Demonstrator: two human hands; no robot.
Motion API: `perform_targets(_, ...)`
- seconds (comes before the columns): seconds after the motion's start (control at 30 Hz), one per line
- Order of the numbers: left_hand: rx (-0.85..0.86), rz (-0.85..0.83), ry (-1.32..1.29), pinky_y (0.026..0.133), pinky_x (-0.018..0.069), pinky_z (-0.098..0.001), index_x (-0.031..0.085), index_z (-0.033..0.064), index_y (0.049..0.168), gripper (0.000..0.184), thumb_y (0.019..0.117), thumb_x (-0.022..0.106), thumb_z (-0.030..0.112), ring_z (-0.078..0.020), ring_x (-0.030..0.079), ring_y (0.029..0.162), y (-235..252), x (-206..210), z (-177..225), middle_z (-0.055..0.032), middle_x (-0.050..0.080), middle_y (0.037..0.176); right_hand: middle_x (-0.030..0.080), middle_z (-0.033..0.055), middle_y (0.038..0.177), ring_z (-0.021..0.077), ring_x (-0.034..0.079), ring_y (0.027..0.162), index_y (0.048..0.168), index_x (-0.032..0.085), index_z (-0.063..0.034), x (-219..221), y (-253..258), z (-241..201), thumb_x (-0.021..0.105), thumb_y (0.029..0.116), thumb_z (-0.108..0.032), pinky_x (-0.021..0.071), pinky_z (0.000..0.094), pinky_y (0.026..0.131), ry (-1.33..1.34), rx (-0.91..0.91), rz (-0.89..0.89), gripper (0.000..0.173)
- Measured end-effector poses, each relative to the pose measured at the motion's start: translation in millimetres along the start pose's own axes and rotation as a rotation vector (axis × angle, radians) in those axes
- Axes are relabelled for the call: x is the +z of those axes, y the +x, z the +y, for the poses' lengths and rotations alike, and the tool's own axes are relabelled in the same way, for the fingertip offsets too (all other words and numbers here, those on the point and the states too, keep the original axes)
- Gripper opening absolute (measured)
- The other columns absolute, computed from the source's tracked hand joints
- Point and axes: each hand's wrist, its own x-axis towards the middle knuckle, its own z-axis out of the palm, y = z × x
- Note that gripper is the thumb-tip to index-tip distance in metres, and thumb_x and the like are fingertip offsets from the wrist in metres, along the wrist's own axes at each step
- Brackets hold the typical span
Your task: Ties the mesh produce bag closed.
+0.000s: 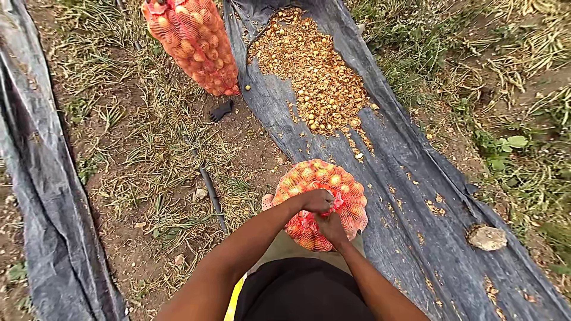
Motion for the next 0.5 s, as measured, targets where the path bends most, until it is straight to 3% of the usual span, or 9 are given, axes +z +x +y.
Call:
perform_targets(0.07,-0.006,-0.013,0.038,0.070,0.0469,-0.0472,0.059,-0.0030,0.080,0.027,0.1027,0.050,0.009,-0.0246,0.057,0.072,-3.6,-6.5,-0.9,-0.0130,0.056,0.074,0.062,0.0063,0.066,0.0157,0.058,0.050,0.100,0.069,-0.0007,-13.6,-2.5,11.6,0.060,0.1042,-0.027,0.0551,0.0351,0.053,0.089,0.011,-0.143,0.029)
perform_targets(0.13,-0.018,-0.041,0.162,0.073,0.0487,-0.0519,0.063,-0.0036,0.085,0.023,0.1007,0.054,0.009,-0.0295,0.061,0.077,-6.5,-6.0,-3.7,-0.0163,0.062,0.079,0.066,0.0064,0.077,0.0147,0.063,0.057,0.102,0.071,-0.0019,-44.2,-17.5,23.5,0.059,0.1037,-0.026,0.0589,0.0335,0.058,0.017,-0.004,-0.301,0.027)
perform_targets(0.2,-0.069,-0.132,0.380,0.086,0.0531,-0.0585,0.071,-0.0022,0.106,0.019,0.0936,0.064,0.011,-0.0357,0.068,0.097,-5.6,2.2,-5.5,-0.0201,0.071,0.099,0.067,0.0105,0.093,0.0173,0.069,0.069,0.097,0.070,-0.0012,-75.2,-29.3,33.3,0.060,0.1028,-0.028,0.0629,0.0355,0.068,-0.188,-0.056,-0.413,0.029)
perform_targets(0.23,-0.092,-0.202,0.526,0.091,0.0526,-0.0609,0.070,0.0005,0.116,0.030,0.0888,0.070,0.013,-0.0375,0.068,0.104,-4.9,8.5,-7.1,-0.0200,0.071,0.107,0.067,0.0131,0.099,0.0188,0.070,0.075,0.097,0.072,-0.0004,-85.3,-33.0,34.3,0.060,0.1031,-0.027,0.0630,0.0359,0.074,-0.315,-0.088,-0.439,0.030)
perform_targets(0.33,-0.115,-0.301,0.911,0.098,0.0481,-0.0575,0.068,0.0057,0.120,0.048,0.0759,0.082,0.016,-0.0352,0.066,0.107,-9.2,29.0,-11.9,-0.0152,0.071,0.111,0.061,0.0241,0.123,0.0356,0.062,0.112,0.112,0.075,-0.0014,-97.7,-33.7,19.6,0.056,0.1036,-0.023,0.0496,0.0501,0.102,-0.765,-0.062,-0.486,0.030)
perform_targets(0.4,-0.105,-0.306,1.030,0.102,0.0457,-0.0548,0.069,0.0047,0.116,0.048,0.0711,0.084,0.011,-0.0337,0.064,0.110,-10.0,40.1,-21.4,-0.0134,0.070,0.113,0.056,0.0248,0.138,0.0398,0.061,0.121,0.118,0.073,-0.0051,-95.3,-27.9,-0.6,0.053,0.1040,-0.022,0.0498,0.0566,0.103,-0.996,0.036,-0.466,0.030)
perform_targets(0.47,-0.074,-0.312,1.094,0.108,0.0422,-0.0513,0.070,0.0043,0.115,0.041,0.0754,0.080,0.006,-0.0325,0.061,0.117,-12.2,48.8,-35.8,-0.0129,0.069,0.119,0.059,0.0209,0.136,0.0377,0.064,0.118,0.117,0.074,-0.0066,-87.5,-23.1,-10.6,0.050,0.1043,-0.022,0.0526,0.0555,0.099,-1.030,0.065,-0.325,0.031)
perform_targets(0.5,-0.050,-0.303,1.098,0.110,0.0409,-0.0501,0.071,0.0027,0.113,0.030,0.0831,0.073,0.004,-0.0328,0.061,0.119,-14.2,49.5,-41.5,-0.0141,0.069,0.120,0.063,0.0194,0.131,0.0366,0.065,0.115,0.116,0.074,-0.0065,-82.4,-20.0,-12.3,0.050,0.1049,-0.022,0.0534,0.0543,0.097,-0.991,0.050,-0.218,0.031)
